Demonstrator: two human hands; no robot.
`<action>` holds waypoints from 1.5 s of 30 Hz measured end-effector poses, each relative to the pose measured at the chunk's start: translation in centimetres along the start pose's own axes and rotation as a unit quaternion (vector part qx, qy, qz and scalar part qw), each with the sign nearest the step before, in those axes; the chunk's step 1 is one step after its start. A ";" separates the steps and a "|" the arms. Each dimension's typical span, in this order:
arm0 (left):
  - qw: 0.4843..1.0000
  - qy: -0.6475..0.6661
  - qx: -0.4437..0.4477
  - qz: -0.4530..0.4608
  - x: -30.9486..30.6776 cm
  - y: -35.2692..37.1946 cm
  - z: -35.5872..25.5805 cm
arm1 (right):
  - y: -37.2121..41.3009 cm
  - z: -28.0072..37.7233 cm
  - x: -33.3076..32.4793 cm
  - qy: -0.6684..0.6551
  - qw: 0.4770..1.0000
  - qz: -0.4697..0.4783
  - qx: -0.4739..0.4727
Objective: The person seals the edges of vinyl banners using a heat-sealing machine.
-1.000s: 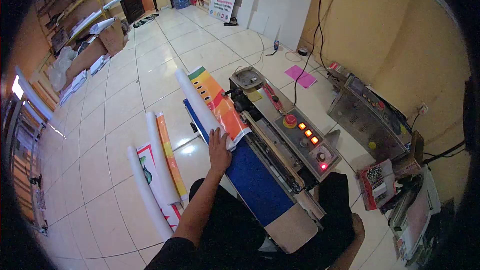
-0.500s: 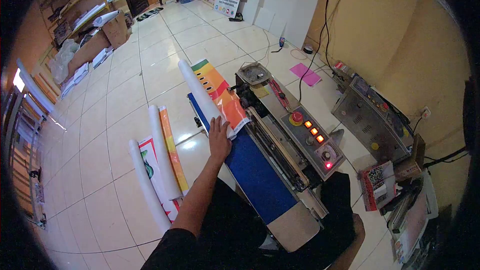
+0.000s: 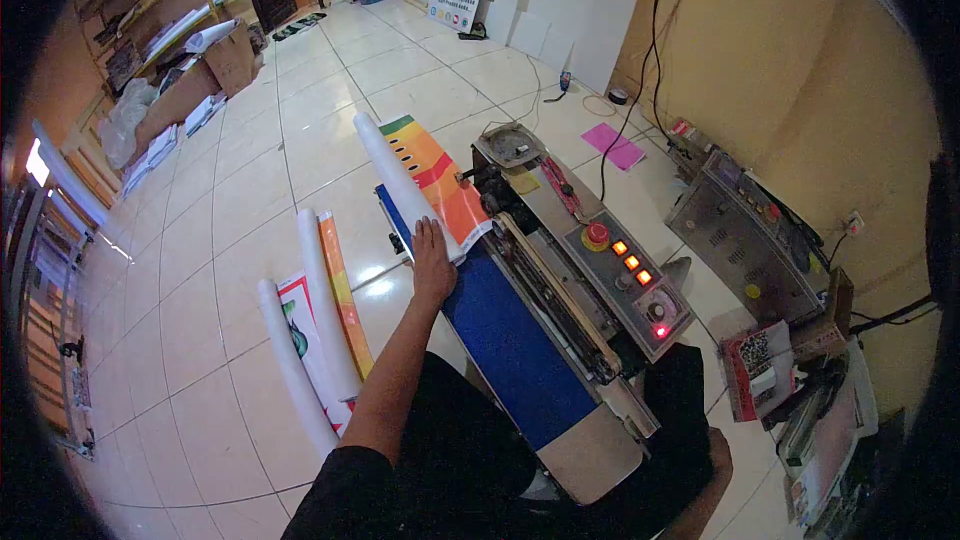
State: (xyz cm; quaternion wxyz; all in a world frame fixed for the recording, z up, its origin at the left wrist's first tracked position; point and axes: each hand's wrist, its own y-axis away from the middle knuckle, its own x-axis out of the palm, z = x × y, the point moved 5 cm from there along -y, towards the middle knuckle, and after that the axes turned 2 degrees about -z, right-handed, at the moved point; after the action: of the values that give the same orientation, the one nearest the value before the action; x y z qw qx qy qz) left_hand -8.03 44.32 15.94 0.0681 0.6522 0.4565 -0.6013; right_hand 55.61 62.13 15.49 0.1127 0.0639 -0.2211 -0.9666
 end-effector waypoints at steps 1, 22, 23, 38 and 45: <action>1.000 -0.002 -0.006 0.006 0.1 -0.3 0.2 | 0.5 0.0 0.2 -0.008 1.000 -0.002 0.000; 0.997 -0.080 -0.016 0.011 1.1 -4.6 4.2 | 7.0 4.6 3.5 -0.167 0.986 -0.027 0.008; 0.995 -0.090 -0.029 0.013 1.1 -4.8 4.6 | 6.9 4.6 3.6 -0.176 0.984 -0.021 0.010; 0.970 -0.078 -0.229 -0.004 -7.0 -3.8 19.7 | -2.2 8.4 1.0 0.101 0.981 0.006 -0.163; 0.959 -0.253 -0.099 0.082 0.7 14.5 26.9 | -1.6 15.6 1.4 0.291 0.904 -0.008 -0.312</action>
State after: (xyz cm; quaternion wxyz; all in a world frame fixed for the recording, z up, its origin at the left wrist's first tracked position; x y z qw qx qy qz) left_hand -17.78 19.21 1.49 0.2948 0.5042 0.4261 -0.6908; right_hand 51.20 69.65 28.65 0.1786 0.3060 0.1349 -0.9253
